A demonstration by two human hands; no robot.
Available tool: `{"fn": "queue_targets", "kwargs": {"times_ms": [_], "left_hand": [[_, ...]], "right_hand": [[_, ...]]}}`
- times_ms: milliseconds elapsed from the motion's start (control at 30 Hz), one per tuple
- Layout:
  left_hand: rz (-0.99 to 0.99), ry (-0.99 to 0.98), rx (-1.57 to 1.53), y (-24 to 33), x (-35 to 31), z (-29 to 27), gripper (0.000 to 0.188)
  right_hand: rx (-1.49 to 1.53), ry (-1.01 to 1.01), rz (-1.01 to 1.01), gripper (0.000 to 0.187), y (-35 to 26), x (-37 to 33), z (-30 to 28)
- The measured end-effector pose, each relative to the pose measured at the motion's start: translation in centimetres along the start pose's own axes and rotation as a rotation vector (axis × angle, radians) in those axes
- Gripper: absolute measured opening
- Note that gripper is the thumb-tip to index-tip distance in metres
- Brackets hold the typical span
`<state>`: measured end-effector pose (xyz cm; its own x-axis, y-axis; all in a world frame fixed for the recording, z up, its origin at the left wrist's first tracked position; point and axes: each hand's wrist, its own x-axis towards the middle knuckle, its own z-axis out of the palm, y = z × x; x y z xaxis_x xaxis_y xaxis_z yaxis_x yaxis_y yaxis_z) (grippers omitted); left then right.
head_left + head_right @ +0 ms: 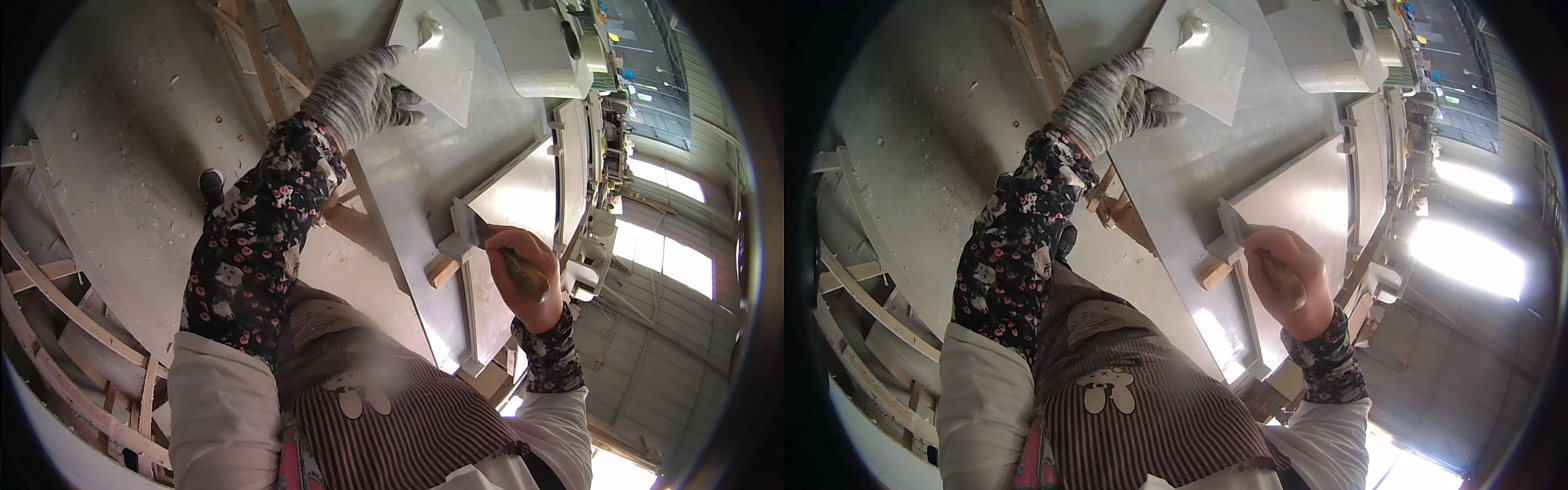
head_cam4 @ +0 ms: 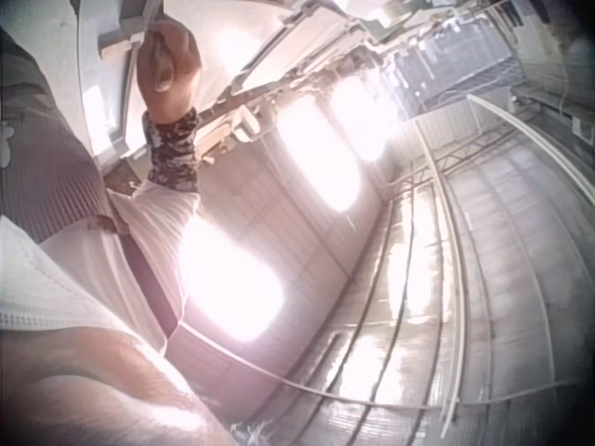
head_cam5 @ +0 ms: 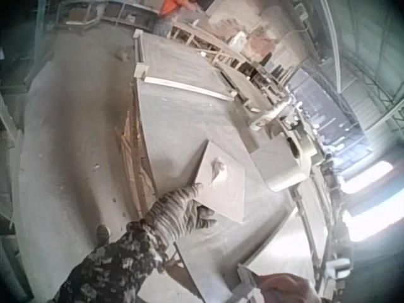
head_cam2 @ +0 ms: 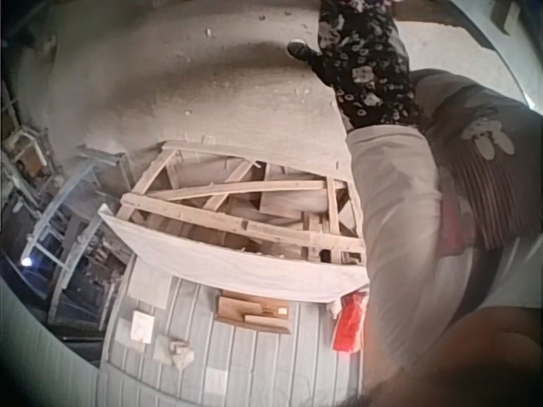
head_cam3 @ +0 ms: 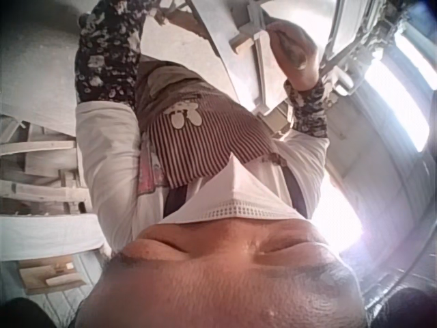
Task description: The person uses a putty knife to apply white filler to the edges and seams of large wooden panels. They repeatedly scoop filler from a small board, spread it along the panel edges, and smooth the surface. The person also opens a container and adds more filler to the board during the process.
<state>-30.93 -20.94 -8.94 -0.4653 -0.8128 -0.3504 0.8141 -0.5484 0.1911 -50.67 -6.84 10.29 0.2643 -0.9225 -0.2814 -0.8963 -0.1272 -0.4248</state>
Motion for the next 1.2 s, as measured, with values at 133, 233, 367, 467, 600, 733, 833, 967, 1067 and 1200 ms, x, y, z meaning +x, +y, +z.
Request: {"fn": "queue_targets", "kwargs": {"times_ms": [133,233,367,467,600,733,833,967,1067,1200], "left_hand": [[-0.107,-0.18,-0.127,0.7,0.7,-0.7,0.041],[-0.1,-0.186,-0.097,0.8,0.7,-0.7,0.044],[-0.018,-0.08,0.01,0.6,0.2,-0.3,0.048],[0.011,-0.122,-0.052,0.7,-0.1,-0.1,0.055],[0.002,-0.062,-0.034,0.4,0.2,0.1,0.057],[-0.013,-0.027,-0.029,0.5,0.5,-0.1,0.057],[0.018,-0.125,-0.074,0.6,0.5,-0.2,0.056],[0.059,-0.096,0.017,0.5,0.2,-0.2,0.053],[0.009,0.009,-0.032,0.7,0.1,0.2,0.051],[0.028,-0.02,-0.002,0.7,-0.4,0.8,0.052]], "right_hand": [[-0.219,0.221,-0.04,0.018,0.9,-1.5,-1.7],[0.223,0.35,0.122,0.02,1.0,-4.8,-4.7],[0.213,0.045,0.079,0.016,2.1,-8.8,-5.5],[0.184,-0.052,0.109,0.015,3.0,-10.7,-3.4],[0.203,-0.062,0.076,0.016,4.0,-11.1,-1.3],[0.188,-0.046,0.054,0.018,4.3,-10.4,-0.8],[0.198,-0.055,0.042,0.017,4.7,-9.6,-0.5],[0.192,-0.047,0.054,0.016,5.0,-9.0,-0.1],[0.15,-0.042,0.105,0.015,5.1,-8.8,0.1],[0.106,-0.01,0.13,0.016,4.7,-9.0,0.1]]}}
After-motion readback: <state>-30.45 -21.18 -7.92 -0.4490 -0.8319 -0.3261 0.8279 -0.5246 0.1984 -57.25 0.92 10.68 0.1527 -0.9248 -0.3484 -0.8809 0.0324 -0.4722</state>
